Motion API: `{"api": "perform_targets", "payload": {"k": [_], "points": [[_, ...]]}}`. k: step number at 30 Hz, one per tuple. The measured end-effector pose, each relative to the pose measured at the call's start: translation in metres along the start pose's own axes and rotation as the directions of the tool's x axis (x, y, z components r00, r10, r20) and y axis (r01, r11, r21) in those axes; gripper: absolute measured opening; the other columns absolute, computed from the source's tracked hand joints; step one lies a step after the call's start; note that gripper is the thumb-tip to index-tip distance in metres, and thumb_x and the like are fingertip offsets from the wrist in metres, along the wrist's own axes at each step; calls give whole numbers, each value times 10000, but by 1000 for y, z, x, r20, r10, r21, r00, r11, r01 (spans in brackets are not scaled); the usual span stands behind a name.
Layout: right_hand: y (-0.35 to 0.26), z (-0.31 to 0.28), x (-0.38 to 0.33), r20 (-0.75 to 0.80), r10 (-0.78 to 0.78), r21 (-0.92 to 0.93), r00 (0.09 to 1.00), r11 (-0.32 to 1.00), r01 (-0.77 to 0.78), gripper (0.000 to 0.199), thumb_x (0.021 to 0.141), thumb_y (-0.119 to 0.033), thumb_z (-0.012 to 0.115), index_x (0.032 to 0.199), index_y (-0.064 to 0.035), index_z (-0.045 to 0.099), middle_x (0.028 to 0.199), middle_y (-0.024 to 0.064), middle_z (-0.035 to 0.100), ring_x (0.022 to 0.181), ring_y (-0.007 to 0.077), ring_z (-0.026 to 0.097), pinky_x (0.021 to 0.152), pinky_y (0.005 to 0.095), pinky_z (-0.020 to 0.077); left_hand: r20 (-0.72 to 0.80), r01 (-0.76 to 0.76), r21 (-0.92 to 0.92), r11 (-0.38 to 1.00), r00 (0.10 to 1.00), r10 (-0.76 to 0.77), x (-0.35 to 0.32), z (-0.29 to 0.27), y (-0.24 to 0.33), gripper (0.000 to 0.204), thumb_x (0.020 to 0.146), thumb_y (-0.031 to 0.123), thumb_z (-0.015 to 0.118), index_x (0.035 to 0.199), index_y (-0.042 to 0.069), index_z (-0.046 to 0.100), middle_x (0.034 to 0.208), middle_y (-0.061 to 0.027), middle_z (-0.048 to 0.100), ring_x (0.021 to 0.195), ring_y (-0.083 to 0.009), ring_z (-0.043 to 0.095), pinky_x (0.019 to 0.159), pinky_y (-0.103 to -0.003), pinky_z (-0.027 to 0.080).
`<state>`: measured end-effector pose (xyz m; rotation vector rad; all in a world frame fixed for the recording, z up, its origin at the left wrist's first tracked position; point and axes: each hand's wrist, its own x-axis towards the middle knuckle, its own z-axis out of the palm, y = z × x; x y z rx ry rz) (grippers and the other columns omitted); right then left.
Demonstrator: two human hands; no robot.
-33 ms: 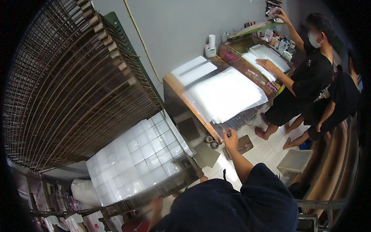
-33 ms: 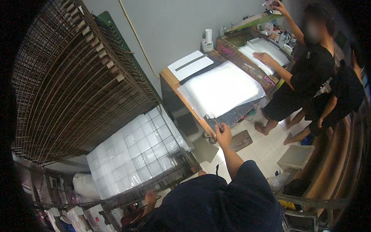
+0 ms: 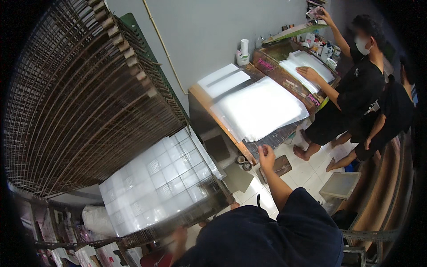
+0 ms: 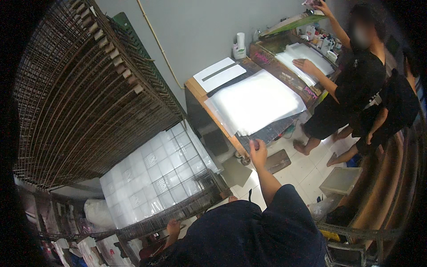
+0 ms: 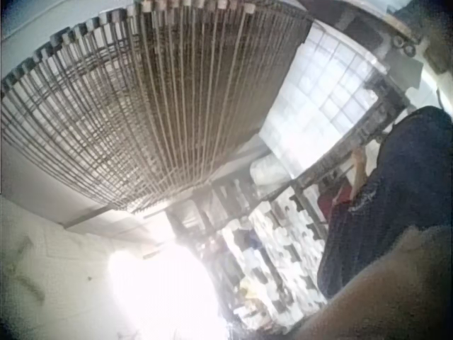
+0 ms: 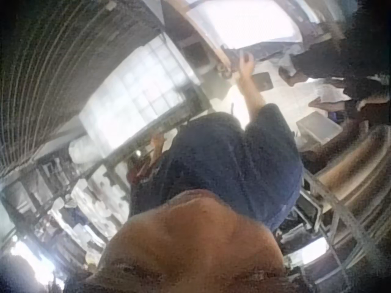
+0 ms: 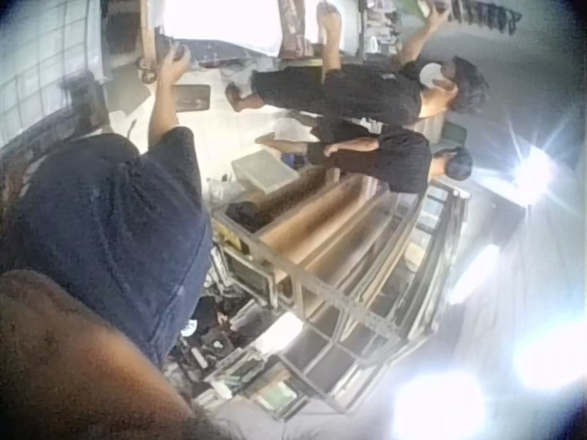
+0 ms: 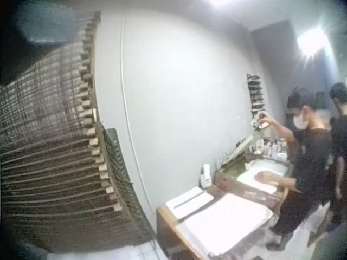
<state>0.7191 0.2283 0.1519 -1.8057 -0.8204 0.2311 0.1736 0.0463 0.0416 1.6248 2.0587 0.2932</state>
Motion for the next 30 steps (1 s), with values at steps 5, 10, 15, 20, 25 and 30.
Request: {"api": "perform_targets", "payload": {"k": [5, 10, 15, 20, 25, 30], "points": [[10, 16, 62, 85, 373, 599, 924, 722, -346, 572, 830, -525, 461, 1086, -15, 509, 967, 121, 568, 791, 196, 553, 690, 329, 448, -54, -118, -26, 993, 992, 116, -14, -12, -8, 294, 686, 215, 674, 903, 34, 593, 830, -163, 623, 776, -267, 620, 664, -370, 484], [-17, 17, 109, 246, 482, 907, 841, 191, -374, 849, 774, -728, 202, 1276, -54, 319, 1234, 187, 432, 1097, 317, 456, 911, 452, 349, 2, 218, -25, 976, 976, -218, -22, -40, 36, 354, 689, 224, 693, 954, 16, 585, 863, -130, 632, 792, -252, 622, 696, -356, 486], [-20, 35, 136, 297, 465, 946, 834, -264, -190, 963, 683, -816, 137, 1342, -121, 228, 1345, 196, 300, 1247, 351, 291, 1023, 486, 213, -19, 170, -93, 981, 985, -173, -27, -29, 3, 362, 694, 236, 693, 969, 26, 585, 893, -128, 628, 802, -262, 619, 716, -364, 479], [-14, 52, 127, 351, 449, 900, 822, -405, -163, 1084, 562, -889, 234, 1352, -147, 220, 1360, 172, 298, 1254, 337, 286, 1021, 502, 215, -27, 288, -15, 957, 957, -288, -38, -49, 47, 360, 715, 242, 682, 989, 32, 582, 904, -129, 629, 824, -259, 620, 719, -356, 483], [-25, 71, 119, 429, 654, 898, 623, -387, -212, 731, 725, -641, 468, 1233, -125, 368, 1235, 103, 416, 1141, 269, 393, 959, 443, 311, 1, 333, -133, 934, 942, -335, -49, -43, 30, 352, 736, 235, 655, 1012, 34, 568, 929, -133, 629, 853, -257, 613, 726, -338, 481], [30, 100, 146, 309, 687, 880, 658, 55, -471, 204, 789, -127, 533, 985, -80, 500, 969, 53, 508, 873, 179, 476, 791, 341, 410, -61, 69, -266, 961, 994, -88, -16, -26, 27, 315, 766, 196, 620, 1019, 18, 560, 934, -119, 633, 854, -223, 611, 723, -309, 479]]}}
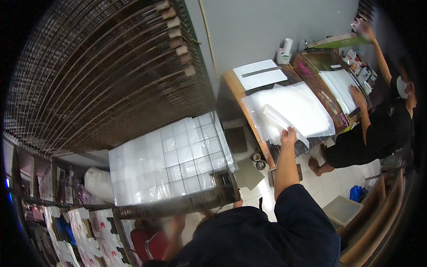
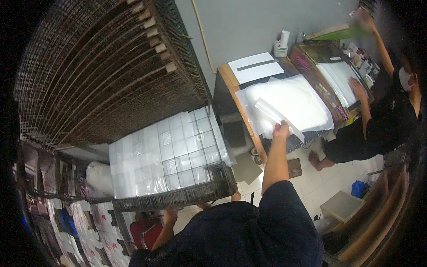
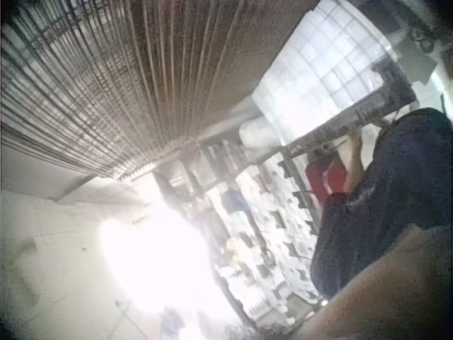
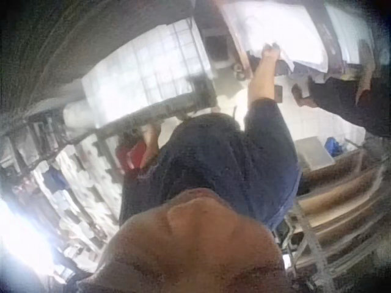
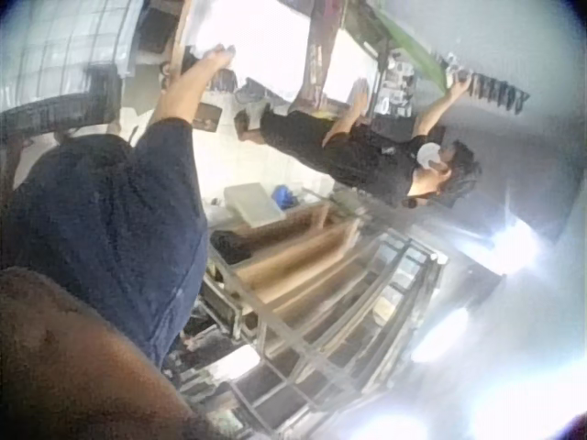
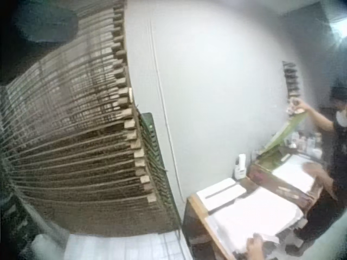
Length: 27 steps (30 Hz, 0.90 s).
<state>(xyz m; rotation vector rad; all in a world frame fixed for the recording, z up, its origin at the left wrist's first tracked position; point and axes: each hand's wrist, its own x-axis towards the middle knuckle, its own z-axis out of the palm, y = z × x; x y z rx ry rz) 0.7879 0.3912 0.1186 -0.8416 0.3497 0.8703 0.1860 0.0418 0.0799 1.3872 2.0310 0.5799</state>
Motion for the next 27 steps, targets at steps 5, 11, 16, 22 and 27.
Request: {"api": "perform_targets", "payload": {"k": [5, 11, 16, 22, 27], "points": [[-46, 57, -125, 174, -201, -230, 964, 944, 239, 355, 753, -56, 541, 1071, -34, 385, 1018, 118, 477, 887, 236, 478, 752, 393, 438, 256, 207, -423, 882, 961, -102, 51, 36, 100, 428, 789, 299, 631, 1076, -5, 542, 1074, -136, 574, 975, -249, 547, 811, -330, 440], [-94, 68, -275, 586, -23, -424, 810, 843, 330, 299, 754, -136, 565, 1015, -78, 432, 1015, 65, 459, 872, 201, 471, 786, 365, 374, 870, 863, -488, 132, 471, 144, 88, 59, 273, 1056, 612, 775, 489, 1379, 125, 166, 1343, -197, 293, 1161, -371, 389, 933, -484, 354], [-129, 57, -361, 733, 211, -421, 646, 887, 188, 275, 817, -138, 487, 1059, -9, 506, 1059, 109, 555, 1031, 227, 508, 920, 381, 368, 872, 918, -370, -140, 395, 290, 102, 69, 336, 1232, 531, 804, 528, 1373, 36, 61, 1226, -246, 391, 1083, -380, 463, 873, -483, 412], [-92, 67, -410, 656, 382, -590, 651, 797, 127, 478, 730, -112, 494, 1199, -56, 421, 1081, 124, 531, 943, 263, 554, 791, 411, 483, 767, 831, -557, -8, 518, 379, 124, 116, 291, 1156, 539, 816, 505, 1318, -4, 264, 1183, -224, 436, 1034, -278, 517, 844, -365, 459], [-35, 88, -446, 578, 569, -693, 585, 721, -16, 486, 698, -116, 520, 1168, -38, 425, 1005, 150, 546, 848, 270, 591, 688, 405, 534, 849, 913, -335, -234, 400, 345, 110, 48, 240, 1105, 538, 850, 444, 1223, -15, 380, 1067, -179, 541, 919, -243, 574, 869, -333, 447]]}}
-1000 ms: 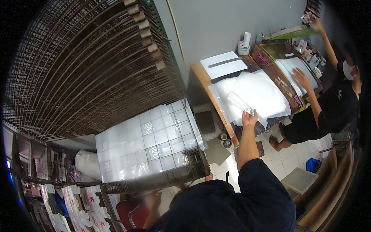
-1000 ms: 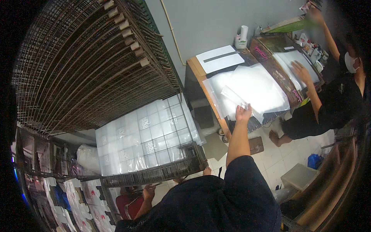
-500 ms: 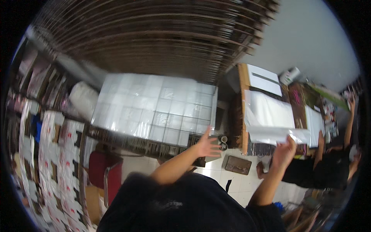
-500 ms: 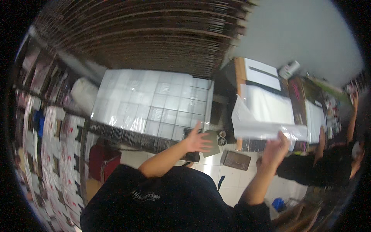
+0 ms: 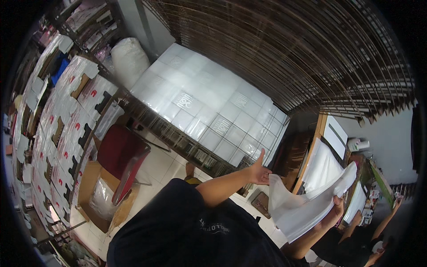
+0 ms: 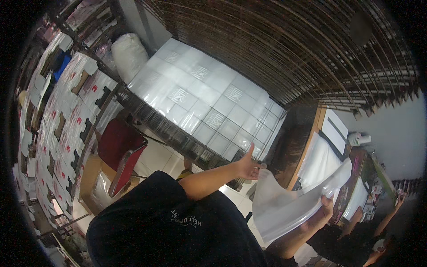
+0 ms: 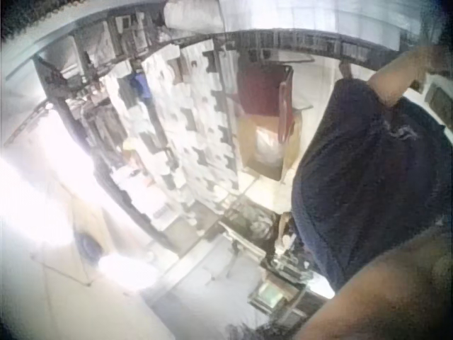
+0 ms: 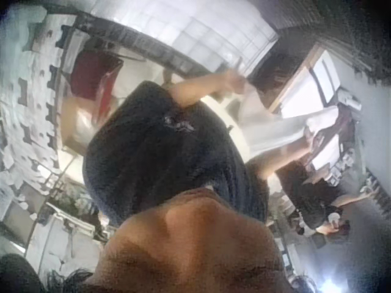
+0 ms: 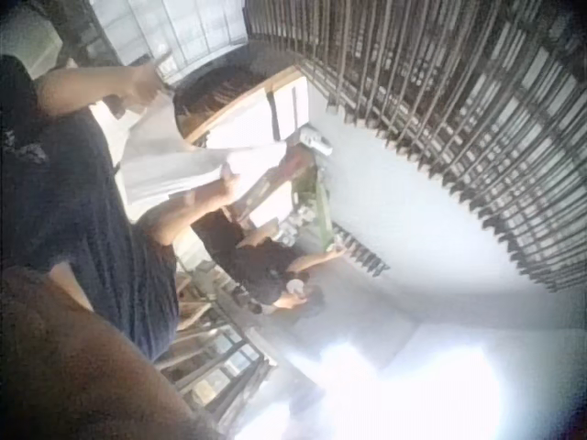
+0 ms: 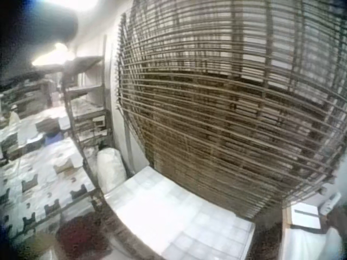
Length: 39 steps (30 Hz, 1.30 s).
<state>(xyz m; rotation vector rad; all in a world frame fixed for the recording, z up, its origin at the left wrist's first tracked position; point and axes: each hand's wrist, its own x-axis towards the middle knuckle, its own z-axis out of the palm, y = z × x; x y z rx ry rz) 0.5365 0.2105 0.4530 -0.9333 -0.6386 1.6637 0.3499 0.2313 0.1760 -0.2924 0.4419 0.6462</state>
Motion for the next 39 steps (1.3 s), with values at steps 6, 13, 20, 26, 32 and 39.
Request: {"api": "perform_targets", "payload": {"k": [6, 13, 20, 26, 32, 39], "points": [[39, 91, 23, 85, 91, -85, 992, 993, -84, 554, 682, -124, 520, 1213, -22, 402, 1024, 173, 548, 898, 299, 577, 792, 419, 492, 97, -300, 407, 863, 953, 286, -12, -86, 44, 443, 725, 349, 661, 1026, 52, 530, 1053, -153, 567, 984, -194, 550, 735, -326, 518], [85, 146, 62, 189, 243, -45, 951, 970, -238, 528, 696, -148, 498, 1190, 21, 420, 1054, 183, 552, 928, 286, 573, 837, 389, 469, -285, 97, 382, 919, 958, 17, -104, -71, 50, 835, 688, 698, 502, 1244, 86, 390, 1245, -180, 400, 1171, -316, 368, 948, -491, 311], [100, 186, 72, 118, 258, 2, 959, 966, -260, 501, 712, -153, 484, 1170, 45, 439, 1032, 177, 571, 898, 274, 584, 802, 350, 472, 404, -67, 101, 993, 915, 21, -135, -60, 57, 938, 697, 775, 347, 1300, 57, 337, 1264, -147, 419, 1212, -305, 343, 1024, -477, 200], [109, 187, 87, 74, 220, -75, 973, 974, -215, 494, 729, -137, 468, 1200, 5, 423, 1053, 145, 557, 908, 251, 570, 813, 336, 466, 297, -375, -134, 917, 868, 398, -151, -121, 114, 510, 663, 163, 493, 1149, 9, 471, 1070, -142, 552, 999, -273, 536, 903, -415, 409], [155, 152, 152, -25, 140, -423, 990, 895, -138, 522, 685, -81, 442, 1206, -49, 419, 1094, 96, 528, 983, 212, 528, 841, 314, 444, -80, -636, 255, 729, 737, 671, -242, -150, 183, 454, 707, 12, 534, 1156, 45, 476, 1035, -102, 572, 950, -226, 561, 898, -368, 430], [244, 12, 229, -183, 241, -632, 953, 714, -302, 279, 683, -61, 456, 945, -64, 550, 838, 35, 582, 706, 150, 562, 625, 265, 466, -215, -579, 643, 502, 493, 843, -256, -219, 195, 390, 720, -7, 602, 1098, 29, 515, 901, -84, 612, 722, -137, 587, 663, -275, 477]]}}
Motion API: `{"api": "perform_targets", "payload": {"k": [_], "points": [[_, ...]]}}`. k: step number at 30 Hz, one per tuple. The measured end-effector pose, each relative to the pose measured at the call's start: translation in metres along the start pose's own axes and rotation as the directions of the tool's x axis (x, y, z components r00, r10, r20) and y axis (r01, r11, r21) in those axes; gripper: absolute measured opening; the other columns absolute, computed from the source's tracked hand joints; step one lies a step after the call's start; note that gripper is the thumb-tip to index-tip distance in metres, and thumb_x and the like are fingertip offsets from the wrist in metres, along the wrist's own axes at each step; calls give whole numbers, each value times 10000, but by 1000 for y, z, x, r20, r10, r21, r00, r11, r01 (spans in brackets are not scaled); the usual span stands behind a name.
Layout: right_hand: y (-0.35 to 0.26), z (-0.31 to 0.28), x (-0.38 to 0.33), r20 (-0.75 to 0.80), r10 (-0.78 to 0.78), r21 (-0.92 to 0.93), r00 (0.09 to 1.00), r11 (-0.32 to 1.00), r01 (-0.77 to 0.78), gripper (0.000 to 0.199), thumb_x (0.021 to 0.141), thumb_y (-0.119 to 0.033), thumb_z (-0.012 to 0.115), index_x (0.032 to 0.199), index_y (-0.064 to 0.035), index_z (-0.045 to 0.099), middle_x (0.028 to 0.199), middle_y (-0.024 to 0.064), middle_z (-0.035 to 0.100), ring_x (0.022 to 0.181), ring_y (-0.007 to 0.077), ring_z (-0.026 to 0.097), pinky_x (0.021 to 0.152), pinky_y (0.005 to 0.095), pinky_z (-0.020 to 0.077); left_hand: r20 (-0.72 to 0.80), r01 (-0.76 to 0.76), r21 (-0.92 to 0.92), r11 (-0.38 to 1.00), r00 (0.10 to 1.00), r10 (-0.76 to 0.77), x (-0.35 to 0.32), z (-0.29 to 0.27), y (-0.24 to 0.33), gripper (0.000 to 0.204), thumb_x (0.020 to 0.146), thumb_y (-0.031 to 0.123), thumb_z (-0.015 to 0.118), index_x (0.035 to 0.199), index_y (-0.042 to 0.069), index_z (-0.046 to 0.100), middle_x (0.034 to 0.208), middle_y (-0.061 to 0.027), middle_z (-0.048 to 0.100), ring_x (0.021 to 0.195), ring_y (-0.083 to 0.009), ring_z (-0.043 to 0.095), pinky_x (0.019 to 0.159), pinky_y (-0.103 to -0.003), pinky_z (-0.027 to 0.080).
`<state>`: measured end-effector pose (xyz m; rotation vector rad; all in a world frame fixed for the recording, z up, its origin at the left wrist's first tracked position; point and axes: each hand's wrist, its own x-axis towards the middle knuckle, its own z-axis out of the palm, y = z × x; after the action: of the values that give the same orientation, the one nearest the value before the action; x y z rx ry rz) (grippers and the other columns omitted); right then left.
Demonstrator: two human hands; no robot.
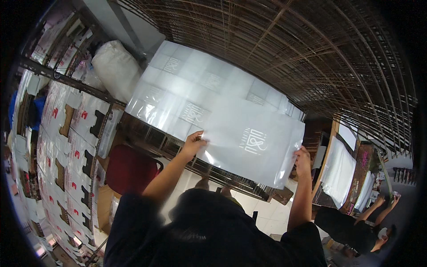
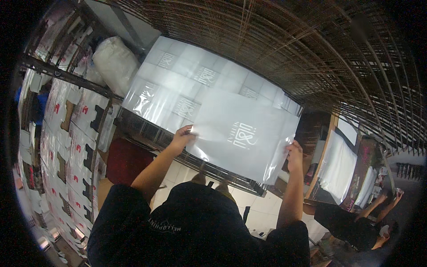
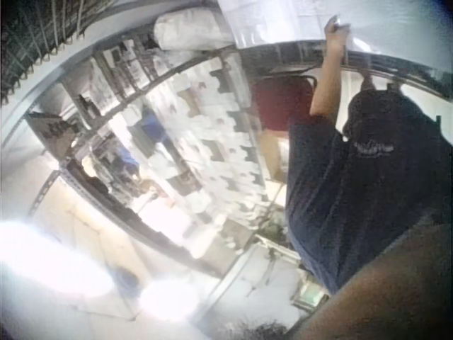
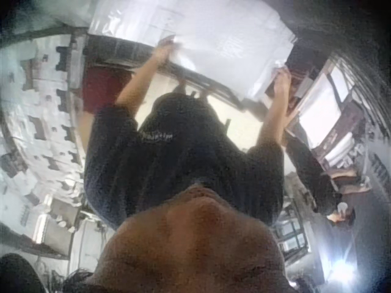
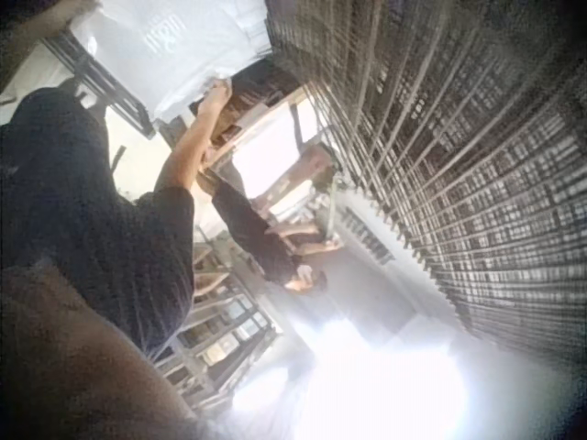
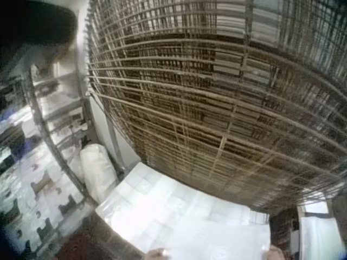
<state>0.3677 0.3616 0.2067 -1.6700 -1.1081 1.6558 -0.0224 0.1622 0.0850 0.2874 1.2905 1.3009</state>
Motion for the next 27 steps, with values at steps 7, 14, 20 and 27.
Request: {"api": "perform_targets", "payload": {"k": [7, 14, 20, 27], "points": [[148, 9, 96, -304, -63, -307, 951, 951, -35, 265, 650, -7, 586, 913, -40, 566, 679, 23, 545, 502, 108, 489, 394, 241, 381, -146, -104, 754, 649, 937, 319, 36, 0, -41, 141, 707, 91, 670, 817, 42, 599, 743, -141, 618, 634, -185, 596, 581, -300, 462], [223, 5, 139, -488, -61, -437, 871, 881, -183, 249, 596, -110, 623, 841, -62, 630, 778, 144, 641, 725, 276, 626, 660, 348, 491, -179, 34, 866, 500, 953, 246, 53, -1, -38, 254, 677, 110, 603, 924, 87, 659, 844, -159, 632, 712, -272, 614, 667, -356, 486], [212, 17, 133, -530, -60, -442, 846, 871, -215, 245, 598, -114, 626, 839, -73, 630, 740, 124, 649, 657, 261, 629, 622, 343, 498, -143, -7, 901, 435, 939, 313, 60, -9, -48, 293, 671, 60, 547, 945, 92, 647, 918, -158, 608, 802, -299, 598, 735, -379, 484], [193, 23, 124, -517, -36, -427, 855, 877, -221, 229, 648, -52, 600, 877, -43, 592, 723, 83, 609, 538, 154, 577, 447, 264, 494, -154, 25, 920, 390, 941, 302, 59, -10, -48, 279, 687, 49, 542, 944, 95, 641, 916, -139, 604, 824, -293, 591, 735, -378, 483]]}}
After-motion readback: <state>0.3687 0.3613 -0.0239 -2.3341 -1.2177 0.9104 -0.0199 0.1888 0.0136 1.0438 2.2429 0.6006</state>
